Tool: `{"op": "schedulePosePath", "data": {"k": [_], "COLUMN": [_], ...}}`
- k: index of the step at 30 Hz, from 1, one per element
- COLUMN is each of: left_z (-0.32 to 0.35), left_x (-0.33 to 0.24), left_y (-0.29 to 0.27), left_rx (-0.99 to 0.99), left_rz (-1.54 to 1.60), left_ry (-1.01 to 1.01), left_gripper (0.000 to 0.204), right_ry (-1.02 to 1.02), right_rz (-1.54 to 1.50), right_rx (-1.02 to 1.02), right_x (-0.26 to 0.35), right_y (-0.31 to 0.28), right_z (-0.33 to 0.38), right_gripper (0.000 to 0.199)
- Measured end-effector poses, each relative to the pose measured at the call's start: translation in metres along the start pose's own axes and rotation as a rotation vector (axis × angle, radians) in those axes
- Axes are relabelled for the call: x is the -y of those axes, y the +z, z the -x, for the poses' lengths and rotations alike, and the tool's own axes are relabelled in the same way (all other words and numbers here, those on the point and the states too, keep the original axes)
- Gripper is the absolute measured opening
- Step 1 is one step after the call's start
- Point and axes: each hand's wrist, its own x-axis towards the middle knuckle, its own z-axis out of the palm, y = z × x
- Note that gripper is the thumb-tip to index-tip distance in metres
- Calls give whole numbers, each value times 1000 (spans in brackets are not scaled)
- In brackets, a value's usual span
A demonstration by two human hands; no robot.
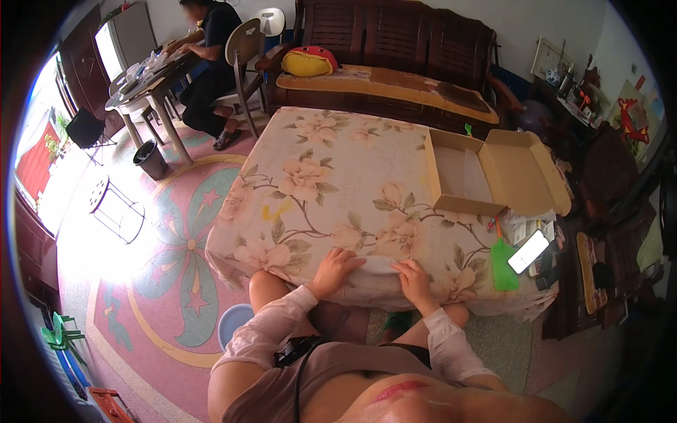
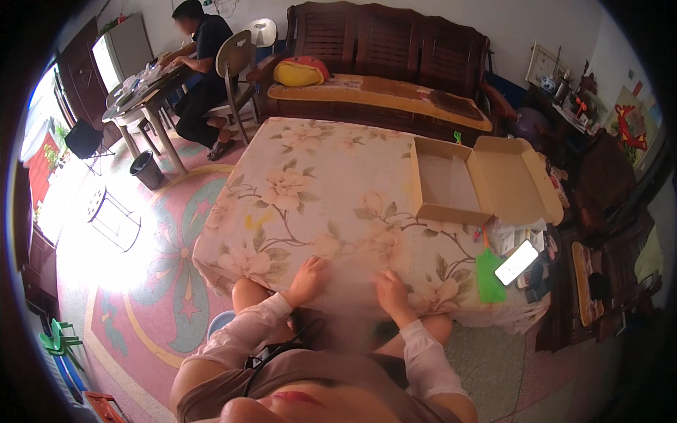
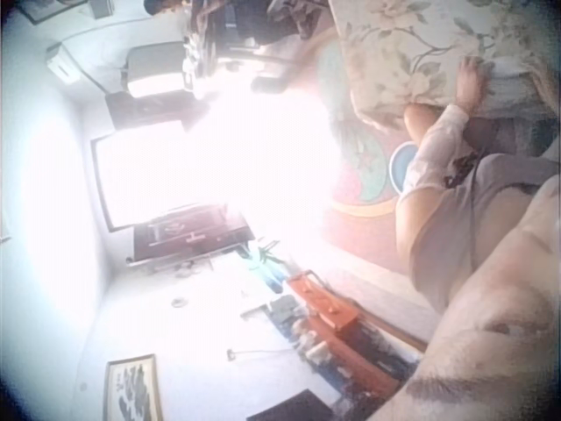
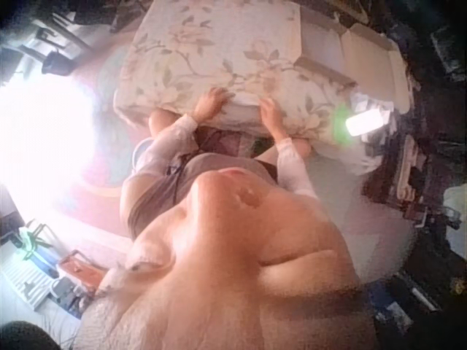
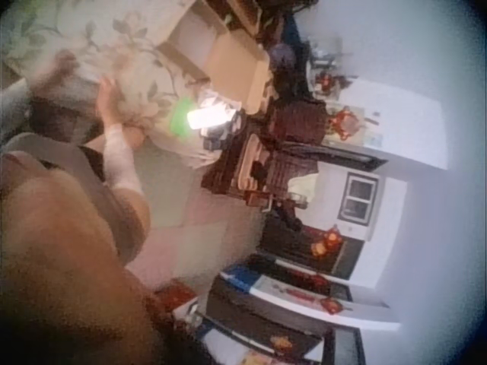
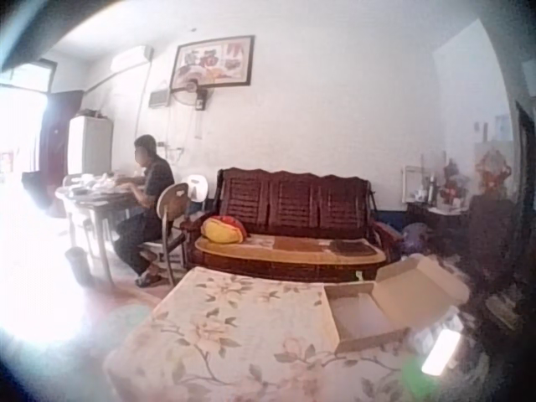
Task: Folding a white cloth or garment on a table.
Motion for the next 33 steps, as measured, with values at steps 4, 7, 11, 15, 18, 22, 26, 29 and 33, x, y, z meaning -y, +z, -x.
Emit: {"op": "schedulePosePath", "data": {"k": [4,7,11,15,18,22,26,29,33], "left_z": [-33,-60,-79,-72,-50,-13,18,20,3], "left_x": [19,30,29,30,32,11,-13,-15,-8], "left_y": [12,22,23,24,25,9,-18,-21,-17], "left_rx": [-63,-168,-157,-158,-198,-125,-41,-28,-60], "left_rz": [-31,-64,-144,-103,-97,-29,35,21,22], "left_ry": [-29,-38,-183,-193,-45,2,-10,11,-7], "left_gripper": [42,40,38,39,40,42,45,46,46], "right_ry": [67,110,135,117,88,73,73,80,91], "right_rz": [47,75,71,37,49,49,14,-16,-51], "right_rx": [-28,-41,-87,-96,-77,-75,-16,-5,-27], "right_x": [-18,-26,-33,-26,-21,-7,20,18,-2], "right_y": [9,13,19,17,16,14,8,8,13], "right_z": [-36,-66,-87,-81,-56,-7,23,26,9], "right_gripper": [33,32,29,29,34,36,38,39,20]}}
